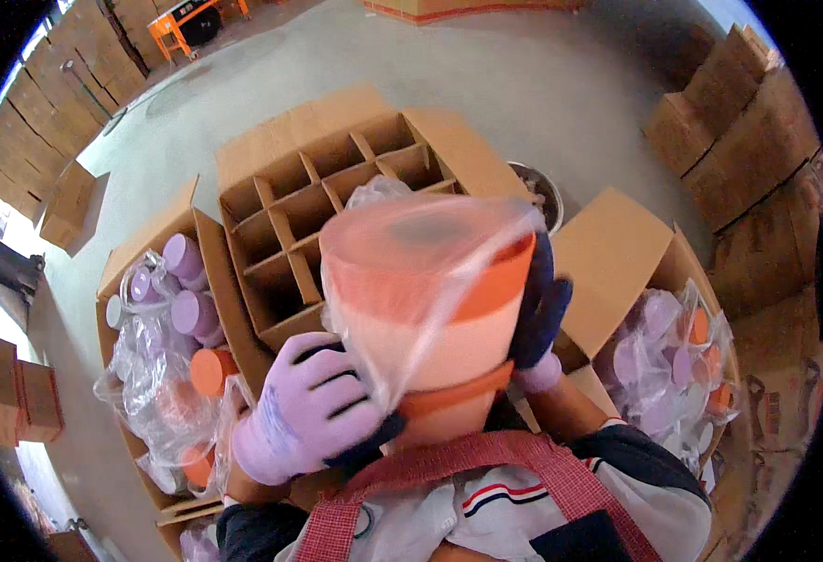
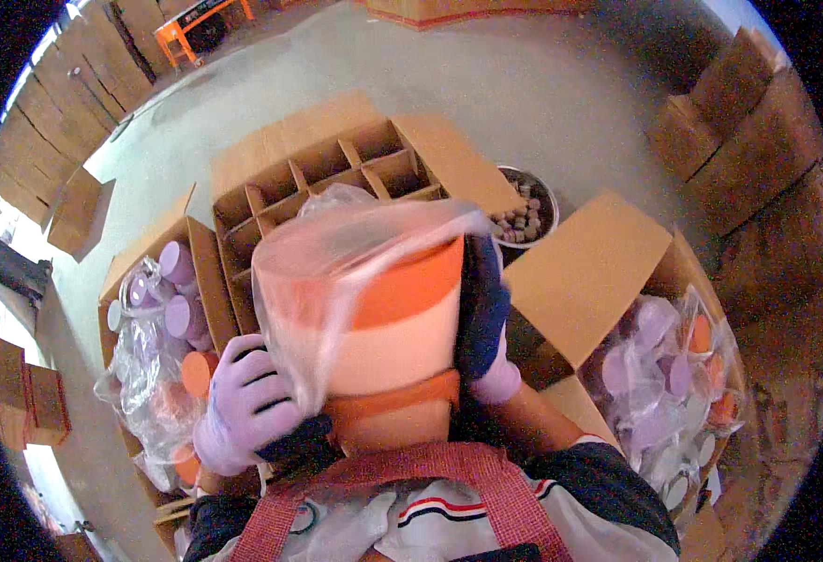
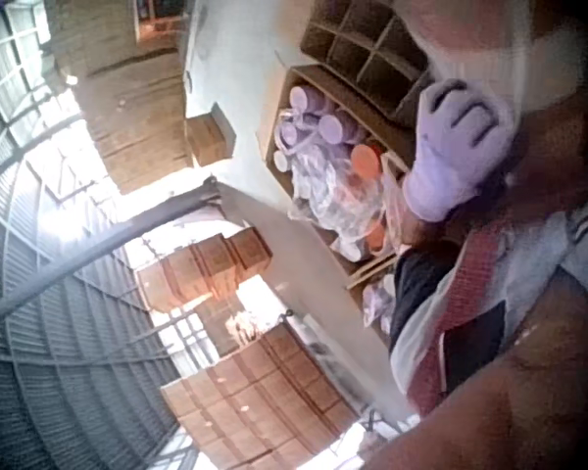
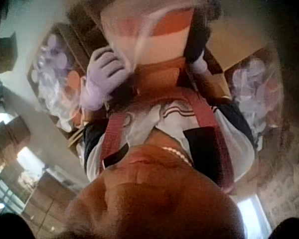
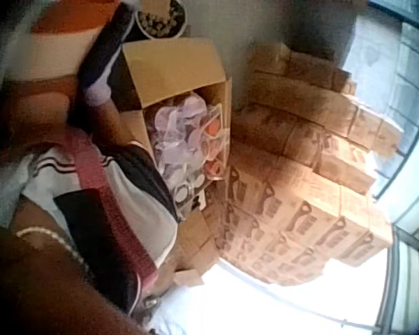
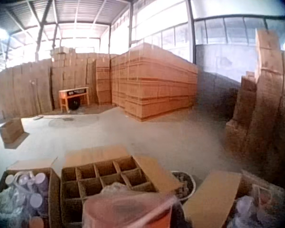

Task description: The person assembles large insulated containers by hand, inserting a metal lining into a plastic shell, fitting a lid, wrapping the unit in a plastic bag, and placing it into a cardboard box.

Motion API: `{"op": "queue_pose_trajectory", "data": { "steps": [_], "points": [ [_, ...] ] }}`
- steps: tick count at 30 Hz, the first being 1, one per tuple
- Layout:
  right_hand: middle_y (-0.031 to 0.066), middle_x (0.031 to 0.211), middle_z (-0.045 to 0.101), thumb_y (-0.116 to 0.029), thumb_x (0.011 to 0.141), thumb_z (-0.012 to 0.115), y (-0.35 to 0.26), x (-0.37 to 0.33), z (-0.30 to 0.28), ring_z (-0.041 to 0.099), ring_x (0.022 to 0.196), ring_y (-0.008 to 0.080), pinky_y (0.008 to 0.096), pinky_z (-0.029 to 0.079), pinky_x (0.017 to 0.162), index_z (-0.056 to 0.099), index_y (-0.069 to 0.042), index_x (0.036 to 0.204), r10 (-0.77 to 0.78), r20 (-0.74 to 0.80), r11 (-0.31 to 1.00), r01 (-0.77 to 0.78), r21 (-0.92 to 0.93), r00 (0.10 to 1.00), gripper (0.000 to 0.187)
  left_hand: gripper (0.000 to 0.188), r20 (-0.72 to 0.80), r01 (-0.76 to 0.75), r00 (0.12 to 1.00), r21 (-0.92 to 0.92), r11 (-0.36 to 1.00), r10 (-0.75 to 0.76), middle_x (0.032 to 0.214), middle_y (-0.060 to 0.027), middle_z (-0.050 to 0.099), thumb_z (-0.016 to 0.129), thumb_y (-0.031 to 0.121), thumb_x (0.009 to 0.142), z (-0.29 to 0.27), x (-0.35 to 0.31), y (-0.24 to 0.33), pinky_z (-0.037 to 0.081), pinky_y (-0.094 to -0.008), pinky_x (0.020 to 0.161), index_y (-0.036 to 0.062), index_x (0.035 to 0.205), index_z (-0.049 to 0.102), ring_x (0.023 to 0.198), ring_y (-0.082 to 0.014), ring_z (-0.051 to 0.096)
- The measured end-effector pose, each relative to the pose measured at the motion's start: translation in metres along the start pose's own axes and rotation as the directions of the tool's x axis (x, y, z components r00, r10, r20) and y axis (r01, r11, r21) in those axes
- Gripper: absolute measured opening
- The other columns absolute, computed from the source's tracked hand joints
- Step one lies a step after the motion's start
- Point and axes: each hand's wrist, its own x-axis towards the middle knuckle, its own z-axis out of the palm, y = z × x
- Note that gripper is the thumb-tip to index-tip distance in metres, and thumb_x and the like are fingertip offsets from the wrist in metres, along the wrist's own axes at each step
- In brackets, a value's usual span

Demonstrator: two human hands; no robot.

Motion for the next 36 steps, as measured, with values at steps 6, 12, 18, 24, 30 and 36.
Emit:
{"op": "queue_pose_trajectory", "data": {
  "steps": [6,12,18,24,30,36],
  "points": [
    [0.0094,0.146,0.036,-0.051,0.099,0.030,0.006,-0.050,-0.026,0.035,0.133,0.0246,0.0402,0.025,0.112,0.028,-0.005,0.145,0.152,-0.069,0.899,-0.109,0.424,0.986,0.065,0.030,-0.062,-0.122,0.990,0.116,0.986,0.130,0.107,0.0010,0.058,0.069,0.017,0.064,0.036,-0.022,0.054,0.039,-0.0503,0.094,0.0190,0.093,0.064,0.108,-0.0198,0.052],
    [0.0086,0.124,0.055,-0.029,0.101,0.033,-0.021,-0.116,-0.087,0.050,0.116,0.0218,0.0358,0.035,0.104,0.047,0.000,0.132,0.661,0.064,0.749,-0.652,-0.118,0.748,0.044,0.025,0.207,0.302,0.952,-0.508,0.806,-0.226,0.106,-0.0064,0.059,0.067,0.018,0.073,0.072,-0.139,0.048,0.035,-0.0490,0.099,0.0104,0.096,0.064,0.113,-0.0285,0.050],
    [0.0109,0.126,0.055,-0.047,0.098,0.040,-0.046,-0.014,-0.012,0.053,0.114,0.0225,0.0380,0.038,0.103,0.041,-0.004,0.138,0.591,0.220,0.807,-0.559,-0.191,0.777,0.059,0.059,-0.025,0.154,0.561,-0.979,0.134,-0.828,0.145,-0.0105,0.037,0.052,0.024,0.094,0.116,-0.126,-0.030,0.033,-0.0339,0.107,0.0048,0.145,0.029,0.130,-0.0230,0.040],
    [0.0077,0.144,0.038,-0.025,0.102,0.039,0.027,-0.109,-0.018,0.037,0.130,0.0179,0.0315,0.026,0.112,0.034,-0.004,0.142,0.395,0.365,0.908,-0.418,-0.019,0.843,0.045,0.047,0.254,0.157,0.696,-0.966,-0.204,-0.671,0.140,-0.0123,0.043,0.041,0.019,0.099,0.187,-0.094,0.024,0.034,-0.0327,0.106,0.0014,0.142,0.033,0.125,-0.0218,0.044],
    [0.0013,0.121,0.057,-0.027,0.100,0.043,-0.008,-0.098,-0.029,0.049,0.112,0.0124,0.0269,0.036,0.102,0.053,-0.004,0.126,0.409,0.175,0.896,-0.431,0.112,0.896,0.036,0.047,0.250,0.225,0.716,-0.966,-0.124,-0.652,0.139,-0.0133,0.044,0.041,0.021,0.099,0.180,-0.048,0.042,0.036,-0.0340,0.105,0.0018,0.141,0.033,0.124,-0.0229,0.046],
    [0.0077,0.146,0.036,-0.023,0.100,0.046,-0.036,-0.149,-0.115,0.033,0.131,0.0143,0.0310,0.024,0.112,0.030,-0.001,0.144,0.319,0.422,0.944,-0.323,-0.064,0.849,0.051,0.048,0.265,0.279,0.697,-0.956,-0.088,-0.667,0.138,-0.0143,0.045,0.040,0.024,0.099,0.186,-0.044,0.071,0.037,-0.0353,0.104,0.0021,0.141,0.033,0.123,-0.0241,0.047]
  ]
}}
